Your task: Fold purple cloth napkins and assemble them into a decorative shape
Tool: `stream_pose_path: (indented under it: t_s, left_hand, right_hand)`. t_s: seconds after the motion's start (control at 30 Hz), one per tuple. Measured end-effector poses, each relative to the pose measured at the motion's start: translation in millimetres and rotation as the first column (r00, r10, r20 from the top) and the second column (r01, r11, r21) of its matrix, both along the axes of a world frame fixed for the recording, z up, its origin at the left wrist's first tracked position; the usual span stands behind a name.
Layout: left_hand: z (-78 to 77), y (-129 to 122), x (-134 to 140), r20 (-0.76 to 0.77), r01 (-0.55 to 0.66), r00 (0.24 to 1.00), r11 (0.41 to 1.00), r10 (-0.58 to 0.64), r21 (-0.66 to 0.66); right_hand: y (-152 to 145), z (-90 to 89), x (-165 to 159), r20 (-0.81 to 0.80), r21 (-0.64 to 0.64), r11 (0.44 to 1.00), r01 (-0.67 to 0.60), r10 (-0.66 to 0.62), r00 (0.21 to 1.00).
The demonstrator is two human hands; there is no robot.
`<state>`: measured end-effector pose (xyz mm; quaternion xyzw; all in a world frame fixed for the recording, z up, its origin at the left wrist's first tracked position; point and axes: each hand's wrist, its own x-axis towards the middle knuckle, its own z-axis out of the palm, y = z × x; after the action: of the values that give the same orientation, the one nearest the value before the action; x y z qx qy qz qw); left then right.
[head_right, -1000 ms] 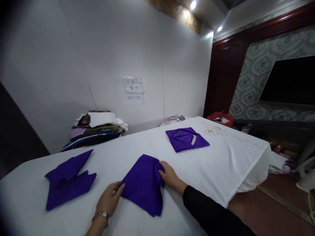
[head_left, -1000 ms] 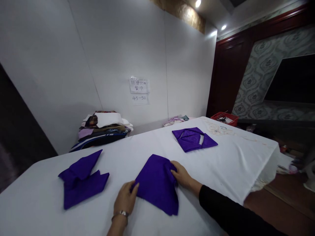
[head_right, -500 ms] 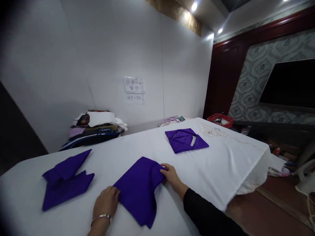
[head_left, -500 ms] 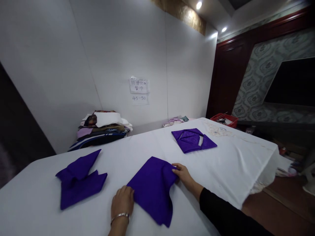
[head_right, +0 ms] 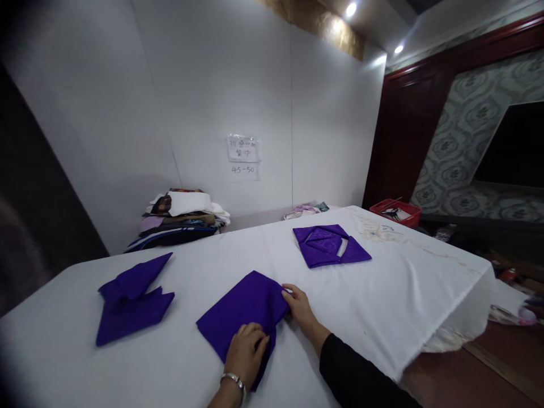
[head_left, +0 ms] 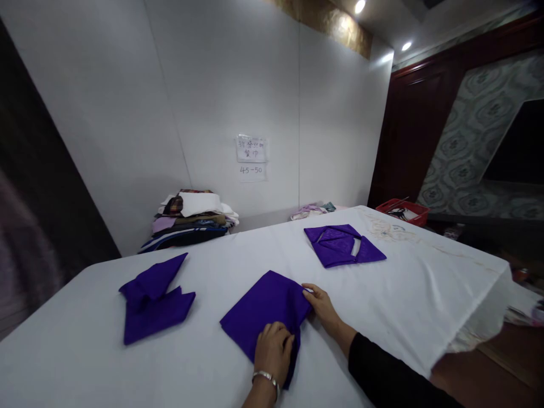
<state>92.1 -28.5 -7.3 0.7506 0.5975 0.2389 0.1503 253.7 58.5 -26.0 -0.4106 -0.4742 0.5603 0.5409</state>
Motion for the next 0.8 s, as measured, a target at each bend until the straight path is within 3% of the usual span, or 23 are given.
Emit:
stream_pose_path:
  t_s: [0.2, 0.4, 0.47, 0.6, 0.8]
  left_hand:
    - [0.4, -4, -5, 0.099, -0.031, 0.995, 0.999, 0.032, -0.017]
    - [7.2, -10, 14, -0.058, -0.080, 0.995, 0.997, 0.078, -0.023]
    - [8.5, -8, 16, -0.047, -0.084, 0.995, 0.996, 0.084, -0.014]
    - [3.9, -1, 7, 0.151, -0.099, 0.983, 0.995, 0.101, -0.022]
    - [3.6, 5, -22, 0.481, -0.218, 0.857, 0.976, 0.185, 0.014]
  right_hand:
    - [-7, 8.6, 1, 0.026, -0.033, 0.999, -0.009, 0.009, 1.000]
    - [-14, 14.7, 5, 0.014, 0.003, 0.996, -0.088, 0.088, 0.996]
    - [-15, 15.5, 7, 0.026, 0.013, 0.995, -0.096, 0.096, 0.995]
    - [-13, 14.5, 10, 0.066, 0.080, 0.995, -0.064, 0.059, 0.996]
    - [-9, 7.1, 4, 0.002, 0.036, 0.991, -0.129, 0.129, 0.992]
